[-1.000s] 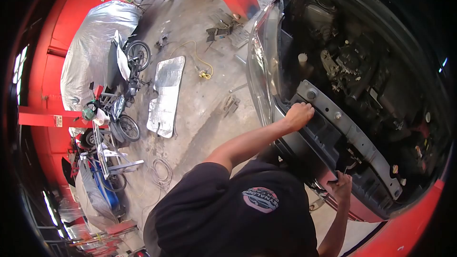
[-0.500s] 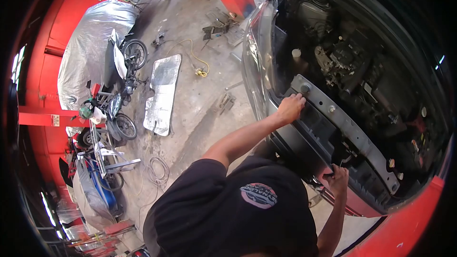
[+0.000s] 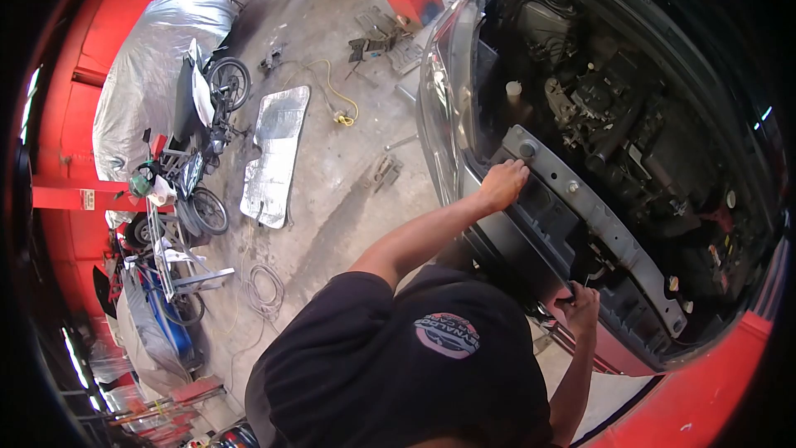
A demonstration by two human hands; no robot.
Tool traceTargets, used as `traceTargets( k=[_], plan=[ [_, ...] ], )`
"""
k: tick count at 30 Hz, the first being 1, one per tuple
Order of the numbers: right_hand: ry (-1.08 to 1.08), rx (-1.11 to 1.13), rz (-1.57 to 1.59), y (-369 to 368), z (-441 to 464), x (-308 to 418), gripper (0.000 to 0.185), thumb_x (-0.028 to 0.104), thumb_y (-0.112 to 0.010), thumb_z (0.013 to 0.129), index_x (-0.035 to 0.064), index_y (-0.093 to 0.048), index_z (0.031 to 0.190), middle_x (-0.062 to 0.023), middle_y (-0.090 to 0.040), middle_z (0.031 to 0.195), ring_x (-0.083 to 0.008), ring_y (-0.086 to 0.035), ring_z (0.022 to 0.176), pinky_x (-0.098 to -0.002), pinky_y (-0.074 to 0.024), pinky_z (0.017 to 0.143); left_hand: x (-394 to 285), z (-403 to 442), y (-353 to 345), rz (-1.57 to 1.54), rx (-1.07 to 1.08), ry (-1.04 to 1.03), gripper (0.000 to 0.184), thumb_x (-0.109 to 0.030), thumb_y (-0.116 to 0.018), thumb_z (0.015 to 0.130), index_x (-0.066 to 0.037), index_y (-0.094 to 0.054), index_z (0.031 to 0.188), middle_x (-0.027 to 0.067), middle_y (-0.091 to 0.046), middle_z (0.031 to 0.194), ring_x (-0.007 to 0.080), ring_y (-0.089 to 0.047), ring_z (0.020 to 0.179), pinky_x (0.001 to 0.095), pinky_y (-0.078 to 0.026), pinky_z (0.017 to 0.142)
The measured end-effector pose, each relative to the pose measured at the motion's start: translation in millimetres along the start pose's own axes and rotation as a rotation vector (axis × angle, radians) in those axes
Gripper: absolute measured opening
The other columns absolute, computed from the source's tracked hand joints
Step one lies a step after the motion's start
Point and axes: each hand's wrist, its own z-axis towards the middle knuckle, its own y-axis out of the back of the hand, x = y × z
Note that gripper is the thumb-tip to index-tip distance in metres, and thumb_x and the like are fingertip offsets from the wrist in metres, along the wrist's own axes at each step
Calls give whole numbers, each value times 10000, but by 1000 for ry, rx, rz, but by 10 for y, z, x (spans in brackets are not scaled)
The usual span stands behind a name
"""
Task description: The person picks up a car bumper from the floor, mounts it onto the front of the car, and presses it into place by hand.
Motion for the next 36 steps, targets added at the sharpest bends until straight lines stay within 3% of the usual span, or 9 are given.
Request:
traceTargets(
  k=[6, 15, 24, 36],
  plan=[
    [15, 12, -25, 0, 1, -6, 602, 234, -868, 617, 35, -652, 1143, -115, -646, 796, -321, -607, 815, -441, -415, 938, 17, 0, -15, 22, -6, 3, 90, -120, -613, 834, -46, -608, 885, 114, -598, 925, 292, -623, 913, 417, -545, 735],
    [43, -29, -37, -33, -11, -40, 608, 234, -876, 617, 49, -655, 1152, -95, -626, 771, -303, -600, 788, -438, -415, 933, 20, -36, -13, -27, -50, 54, 103, -98, -595, 834, -42, -615, 918, 125, -604, 967, 312, -619, 961, 423, -553, 776],
    [-44, 36, -23, 4, 12, 6, 596, 222, -868, 620, 60, -671, 1159, -98, -633, 768, -307, -601, 817, -436, -413, 940, -3, -47, 21, -63, -55, 110, 113, -141, -577, 896, -47, -624, 937, 125, -602, 983, 309, -617, 963, 423, -547, 781],
    [-82, 89, 16, 33, 44, 36, 566, 208, -864, 615, 51, -680, 1127, -110, -645, 771, -333, -601, 836, -438, -426, 900, 30, -36, -41, -128, -77, 130, 89, -128, -613, 865, -55, -618, 915, 126, -597, 988, 315, -619, 960, 430, -544, 781]
  ],
)
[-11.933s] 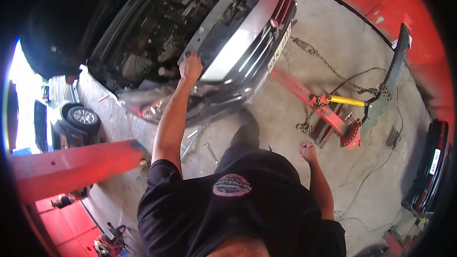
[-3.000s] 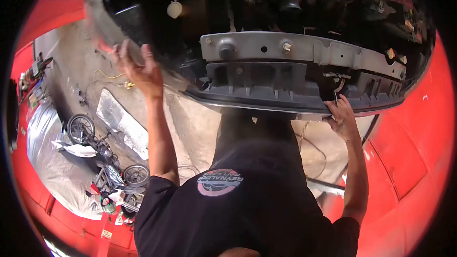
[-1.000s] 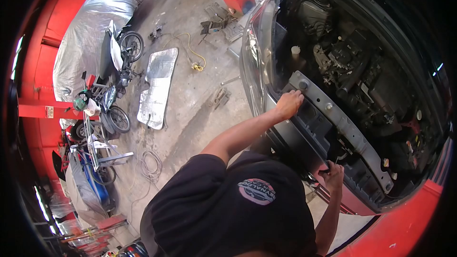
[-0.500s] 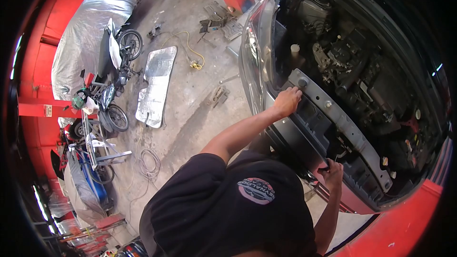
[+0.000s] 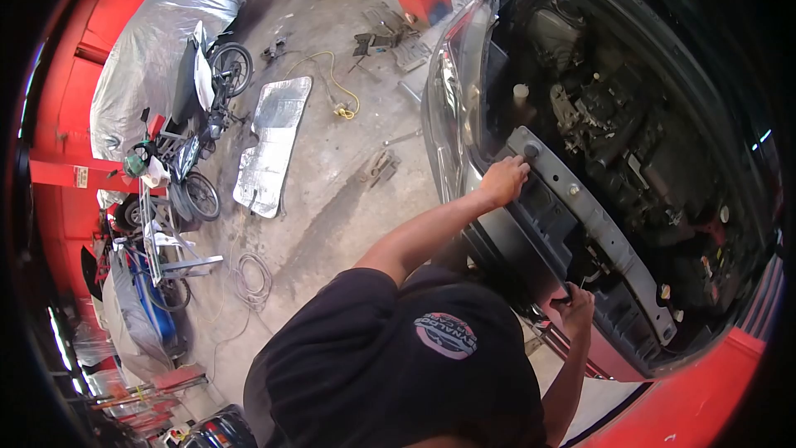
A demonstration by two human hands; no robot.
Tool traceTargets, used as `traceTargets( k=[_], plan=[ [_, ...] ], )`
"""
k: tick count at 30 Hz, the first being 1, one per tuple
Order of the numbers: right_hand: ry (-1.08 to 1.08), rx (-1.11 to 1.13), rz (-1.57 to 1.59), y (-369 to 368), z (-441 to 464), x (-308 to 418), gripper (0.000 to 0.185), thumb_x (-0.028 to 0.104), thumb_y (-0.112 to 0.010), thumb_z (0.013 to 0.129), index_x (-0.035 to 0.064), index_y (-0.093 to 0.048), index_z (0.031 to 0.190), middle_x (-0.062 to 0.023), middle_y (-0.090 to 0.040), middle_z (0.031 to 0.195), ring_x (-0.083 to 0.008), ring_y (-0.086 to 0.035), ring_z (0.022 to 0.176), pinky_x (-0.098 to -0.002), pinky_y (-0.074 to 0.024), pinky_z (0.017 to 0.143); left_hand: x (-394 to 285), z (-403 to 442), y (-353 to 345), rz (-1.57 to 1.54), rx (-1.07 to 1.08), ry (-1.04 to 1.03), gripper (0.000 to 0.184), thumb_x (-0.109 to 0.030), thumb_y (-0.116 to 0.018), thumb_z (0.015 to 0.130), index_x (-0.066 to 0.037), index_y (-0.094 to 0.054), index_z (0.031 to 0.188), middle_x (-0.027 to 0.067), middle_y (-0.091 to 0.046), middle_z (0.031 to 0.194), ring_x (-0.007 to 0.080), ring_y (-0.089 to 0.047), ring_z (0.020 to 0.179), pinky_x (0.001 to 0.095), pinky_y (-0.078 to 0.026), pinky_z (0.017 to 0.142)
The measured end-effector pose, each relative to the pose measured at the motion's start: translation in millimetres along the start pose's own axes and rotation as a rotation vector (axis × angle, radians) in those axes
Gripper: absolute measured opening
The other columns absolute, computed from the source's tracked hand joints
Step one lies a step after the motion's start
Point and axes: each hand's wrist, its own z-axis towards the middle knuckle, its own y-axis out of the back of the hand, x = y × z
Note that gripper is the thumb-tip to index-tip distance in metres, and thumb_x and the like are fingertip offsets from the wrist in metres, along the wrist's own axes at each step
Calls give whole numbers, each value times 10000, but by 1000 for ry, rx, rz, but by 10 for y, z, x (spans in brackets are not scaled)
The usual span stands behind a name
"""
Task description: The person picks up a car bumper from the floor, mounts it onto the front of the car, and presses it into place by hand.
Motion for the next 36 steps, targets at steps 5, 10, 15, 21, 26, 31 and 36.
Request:
traceTargets(
  k=[5, 10, 15, 21, 26, 31, 36],
  plan=[
    [-4, -20, -15, 16, -6, 68, 533, 195, -868, 607, 56, -690, 1090, -116, -657, 772, -346, -603, 818, -455, -439, 848, -1, -1, 13, -22, -3, 32, 145, -181, -655, 871, -52, -621, 927, 127, -598, 991, 325, -618, 967, 439, -538, 803],
    [57, -72, 33, -34, 17, 5, 443, 85, -851, 610, 45, -709, 1027, -156, -692, 779, -281, -672, 667, -373, -511, 638, -8, -19, 5, -36, -3, 63, 165, -195, -670, 874, -49, -627, 938, 128, -598, 1004, 331, -612, 992, 450, -535, 824],
    [42, -52, 30, -14, 21, 15, 432, 54, -848, 615, 47, -709, 1024, -141, -689, 765, -254, -666, 670, -360, -504, 649, -36, -72, 40, -40, -12, 65, 160, -178, -666, 875, -45, -636, 958, 133, -598, 1026, 338, -598, 1019, 456, -535, 835],
    [-22, 58, 195, 129, 56, 234, 427, 38, -836, 627, 35, -702, 1032, -109, -697, 749, -195, -668, 665, -342, -504, 646, -12, -93, -23, -43, -86, 44, 128, -142, -646, 838, -40, -636, 914, 151, -599, 1004, 338, -600, 984, 441, -539, 802],
    [16, 16, 161, 22, 53, 63, 428, 36, -825, 637, 35, -704, 1047, -95, -703, 753, -186, -671, 667, -330, -508, 649, -70, -97, 67, -35, -38, 82, 135, -147, -637, 871, -35, -632, 946, 143, -593, 1017, 331, -595, 1007, 449, -538, 830],
    [26, 24, 168, 32, 53, 66, 439, 87, -845, 618, 35, -700, 1029, -127, -706, 773, -265, -678, 683, -368, -517, 654, -59, -87, 40, -13, -57, 61, 132, -129, -616, 851, -36, -632, 944, 146, -595, 1011, 331, -600, 1001, 439, -544, 811],
    [6, 46, 152, 59, 60, 97, 451, 118, -855, 611, 38, -696, 1026, -147, -711, 789, -311, -684, 693, -395, -524, 662, -67, -85, 39, 5, -51, 68, 132, -156, -612, 886, -43, -634, 951, 140, -597, 1004, 329, -601, 991, 442, -538, 814]
  ],
)
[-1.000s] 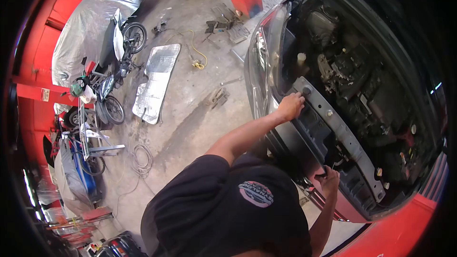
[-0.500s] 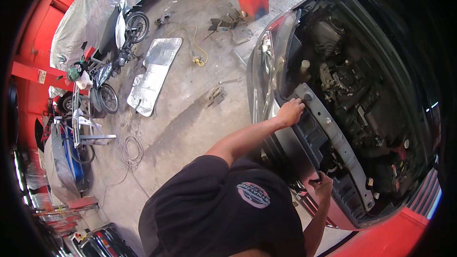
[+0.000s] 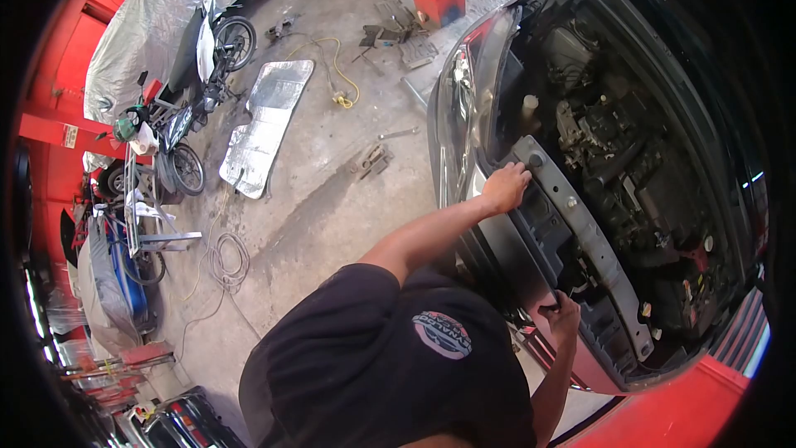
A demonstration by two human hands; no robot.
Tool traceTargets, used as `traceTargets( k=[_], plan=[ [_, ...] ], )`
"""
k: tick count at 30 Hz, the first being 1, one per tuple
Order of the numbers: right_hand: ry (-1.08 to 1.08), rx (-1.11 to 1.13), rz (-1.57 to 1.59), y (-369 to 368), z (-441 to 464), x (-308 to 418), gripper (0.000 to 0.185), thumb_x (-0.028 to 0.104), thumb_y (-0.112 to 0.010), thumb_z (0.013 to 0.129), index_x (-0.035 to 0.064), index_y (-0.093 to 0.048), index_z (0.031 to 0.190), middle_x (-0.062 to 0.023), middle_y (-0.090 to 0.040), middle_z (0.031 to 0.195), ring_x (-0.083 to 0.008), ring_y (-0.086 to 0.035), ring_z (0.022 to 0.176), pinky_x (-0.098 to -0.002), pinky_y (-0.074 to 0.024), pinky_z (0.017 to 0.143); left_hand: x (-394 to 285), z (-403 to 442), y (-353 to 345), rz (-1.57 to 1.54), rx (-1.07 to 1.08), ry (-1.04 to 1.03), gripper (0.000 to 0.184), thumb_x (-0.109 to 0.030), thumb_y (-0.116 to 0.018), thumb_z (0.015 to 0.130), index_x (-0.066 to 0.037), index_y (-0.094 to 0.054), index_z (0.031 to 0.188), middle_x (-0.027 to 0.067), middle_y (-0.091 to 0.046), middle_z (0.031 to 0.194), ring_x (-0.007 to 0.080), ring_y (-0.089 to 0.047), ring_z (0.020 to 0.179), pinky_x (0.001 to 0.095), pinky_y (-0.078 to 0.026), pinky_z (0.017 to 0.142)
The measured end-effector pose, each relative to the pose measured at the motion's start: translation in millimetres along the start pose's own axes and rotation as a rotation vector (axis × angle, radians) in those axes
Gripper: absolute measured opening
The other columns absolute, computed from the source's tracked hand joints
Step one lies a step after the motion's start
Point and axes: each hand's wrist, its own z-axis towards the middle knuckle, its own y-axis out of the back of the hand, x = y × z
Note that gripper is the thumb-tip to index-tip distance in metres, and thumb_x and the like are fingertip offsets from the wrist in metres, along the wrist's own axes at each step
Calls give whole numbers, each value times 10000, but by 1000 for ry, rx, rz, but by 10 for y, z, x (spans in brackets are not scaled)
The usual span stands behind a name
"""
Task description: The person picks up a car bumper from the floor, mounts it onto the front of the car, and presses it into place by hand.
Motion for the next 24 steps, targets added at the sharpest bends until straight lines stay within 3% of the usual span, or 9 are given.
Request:
traceTargets(
  k=[2, 5, 8, 11, 17, 20, 24],
  plan=[
    [-26, 4, 21, -9, -3, -9, 453, 120, -856, 614, 38, -696, 1030, -146, -713, 793, -311, -687, 696, -397, -526, 667, 13, 2, -29, -5, -21, -9, 128, -153, -609, 884, -44, -633, 947, 139, -598, 997, 330, -602, 986, 443, -541, 805],
    [36, -23, -9, -25, -6, -63, 443, 26, -834, 634, 49, -701, 1056, -49, -669, 723, -131, -607, 642, -309, -479, 619, 7, 5, -29, -11, -25, -9, 142, -113, -600, 829, -35, -631, 944, 147, -599, 1002, 333, -605, 995, 436, -552, 799],
    [7, -29, 24, -59, -5, -126, 451, 35, -840, 628, 51, -701, 1057, -47, -664, 721, -132, -600, 646, -314, -481, 628, 8, -1, -22, -10, -20, -11, 156, -93, -595, 803, -31, -630, 942, 152, -599, 1005, 335, -604, 999, 434, -555, 796],
    [-26, 23, 53, 15, 0, 9, 472, 130, -865, 612, 37, -697, 1044, -148, -716, 793, -281, -704, 709, -382, -527, 670, 16, 4, -37, 1, -20, -13, 128, -138, -607, 857, -41, -627, 938, 143, -597, 996, 331, -602, 991, 442, -550, 793],
    [32, -37, -47, 12, -13, 46, 447, 124, -858, 621, 43, -706, 1033, -144, -713, 784, -286, -690, 679, -381, -522, 658, -10, -9, 7, -3, -18, -1, 128, -154, -615, 879, -45, -622, 946, 140, -595, 996, 332, -601, 985, 446, -547, 791],
    [48, -46, -33, -17, -10, -26, 484, 93, -855, 620, 36, -695, 1073, -110, -689, 780, -216, -644, 663, -346, -502, 649, -14, -15, 14, -1, -16, -2, 129, -153, -614, 881, -43, -622, 950, 139, -596, 999, 333, -601, 987, 446, -547, 792],
    [23, -22, 27, 17, -14, 54, 453, 142, -854, 628, 36, -708, 1043, -146, -714, 786, -294, -694, 689, -390, -525, 676, -20, -20, 14, -4, -26, 2, 129, -152, -615, 881, -43, -624, 950, 137, -597, 1001, 330, -601, 990, 446, -547, 794]
  ],
)
